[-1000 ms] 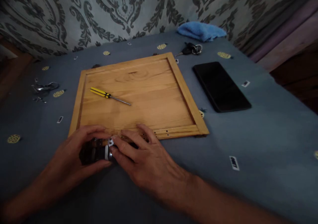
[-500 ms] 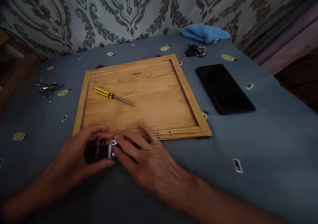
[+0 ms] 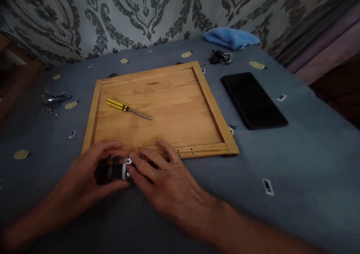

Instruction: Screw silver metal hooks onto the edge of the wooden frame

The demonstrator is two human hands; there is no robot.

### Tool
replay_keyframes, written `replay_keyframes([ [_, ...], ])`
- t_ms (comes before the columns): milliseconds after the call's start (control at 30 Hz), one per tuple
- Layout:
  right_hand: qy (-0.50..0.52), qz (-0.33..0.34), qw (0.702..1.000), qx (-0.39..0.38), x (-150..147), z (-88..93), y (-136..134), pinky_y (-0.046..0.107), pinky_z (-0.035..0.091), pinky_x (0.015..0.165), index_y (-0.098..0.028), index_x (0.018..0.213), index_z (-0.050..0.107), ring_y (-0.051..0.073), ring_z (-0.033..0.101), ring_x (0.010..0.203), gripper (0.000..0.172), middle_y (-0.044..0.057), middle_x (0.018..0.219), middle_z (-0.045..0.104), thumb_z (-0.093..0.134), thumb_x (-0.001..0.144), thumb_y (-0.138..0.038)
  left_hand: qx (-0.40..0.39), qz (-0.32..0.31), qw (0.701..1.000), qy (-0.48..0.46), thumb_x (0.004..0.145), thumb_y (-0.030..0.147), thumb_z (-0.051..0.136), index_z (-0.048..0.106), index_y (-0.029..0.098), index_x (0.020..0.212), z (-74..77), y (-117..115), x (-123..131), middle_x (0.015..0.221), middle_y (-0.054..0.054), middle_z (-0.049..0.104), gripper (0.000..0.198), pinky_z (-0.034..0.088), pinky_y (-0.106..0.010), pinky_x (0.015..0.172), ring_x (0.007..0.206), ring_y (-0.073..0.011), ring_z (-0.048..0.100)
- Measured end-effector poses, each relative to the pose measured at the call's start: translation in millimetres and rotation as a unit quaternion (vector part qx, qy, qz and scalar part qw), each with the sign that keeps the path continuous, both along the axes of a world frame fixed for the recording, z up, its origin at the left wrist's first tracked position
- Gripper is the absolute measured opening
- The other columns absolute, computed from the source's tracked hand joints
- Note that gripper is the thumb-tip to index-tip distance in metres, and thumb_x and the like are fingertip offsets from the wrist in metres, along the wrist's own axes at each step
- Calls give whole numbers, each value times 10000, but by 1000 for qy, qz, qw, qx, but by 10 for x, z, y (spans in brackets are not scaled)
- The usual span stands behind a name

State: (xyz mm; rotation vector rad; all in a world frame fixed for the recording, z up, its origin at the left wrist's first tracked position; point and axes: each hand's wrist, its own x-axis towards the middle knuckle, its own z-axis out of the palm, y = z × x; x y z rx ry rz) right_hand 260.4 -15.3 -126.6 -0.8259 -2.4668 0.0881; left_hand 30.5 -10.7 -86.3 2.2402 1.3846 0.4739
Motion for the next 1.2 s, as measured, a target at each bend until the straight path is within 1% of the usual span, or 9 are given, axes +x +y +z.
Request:
replay_keyframes([
  [133, 11, 3, 1000, 0, 12, -11, 6, 500, 415, 1112, -224, 1210, 708, 226, 597, 1235, 246, 27, 1278, 739, 519, 1054, -217, -7, 2, 1000, -3, 764, 217, 839, 465, 345, 1254, -5, -4, 7, 1160, 5, 706, 630, 577, -475, 898, 1085, -270, 688],
  [333, -1, 15, 1000, -16, 22, -13, 14, 523, 408, 1122, -228, 1250, 690, 238, 580, 1266, 259, 40, 1313, 721, 599, 1008, -213, -9, 14, 1000, -7, 759, 243, 838, 492, 332, 1239, -5, -12, 14, 1167, -4, 717, 598, 577, -496, 898, 1089, -288, 691],
  [533, 6, 22, 999, -24, 23, -15, 19, 565, 408, 1120, -216, 1267, 684, 248, 570, 1278, 287, 63, 1305, 722, 527, 1029, -183, -17, 21, 1000, -2, 786, 237, 806, 513, 299, 1247, 2, -15, 17, 1179, -27, 713, 549, 565, -475, 926, 1115, -282, 685],
  [733, 12, 17, 1000, -16, 14, 16, 35, 521, 409, 1126, -205, 1226, 682, 232, 591, 1259, 231, 29, 1293, 733, 534, 1050, -219, -19, 15, 1000, -2, 802, 246, 804, 492, 313, 1243, 12, -16, 23, 1179, -18, 711, 544, 565, -483, 920, 1103, -277, 684],
  [833, 11, 20, 1000, -17, 21, 18, 33, 520, 394, 1136, -200, 1249, 668, 232, 585, 1264, 254, 26, 1304, 728, 492, 1068, -221, -20, 10, 1000, 1, 809, 245, 805, 473, 329, 1254, 16, -15, 18, 1198, -7, 702, 562, 558, -494, 933, 1121, -272, 676],
  [1000, 10, 24, 999, -23, 34, 9, 18, 519, 344, 1171, -193, 1272, 665, 239, 569, 1282, 297, 35, 1330, 714, 435, 1085, -208, -20, 14, 1000, -6, 783, 239, 833, 474, 339, 1240, 13, -5, 17, 1176, 8, 709, 590, 559, -488, 920, 1107, -273, 684],
  [1200, 6, 14, 1000, -15, 21, 12, 14, 511, 382, 1150, -206, 1244, 680, 230, 574, 1277, 249, 36, 1291, 729, 516, 1056, -223, -25, 15, 1000, -4, 786, 215, 828, 482, 329, 1265, 3, -10, 13, 1193, -3, 702, 602, 552, -467, 937, 1129, -265, 671],
])
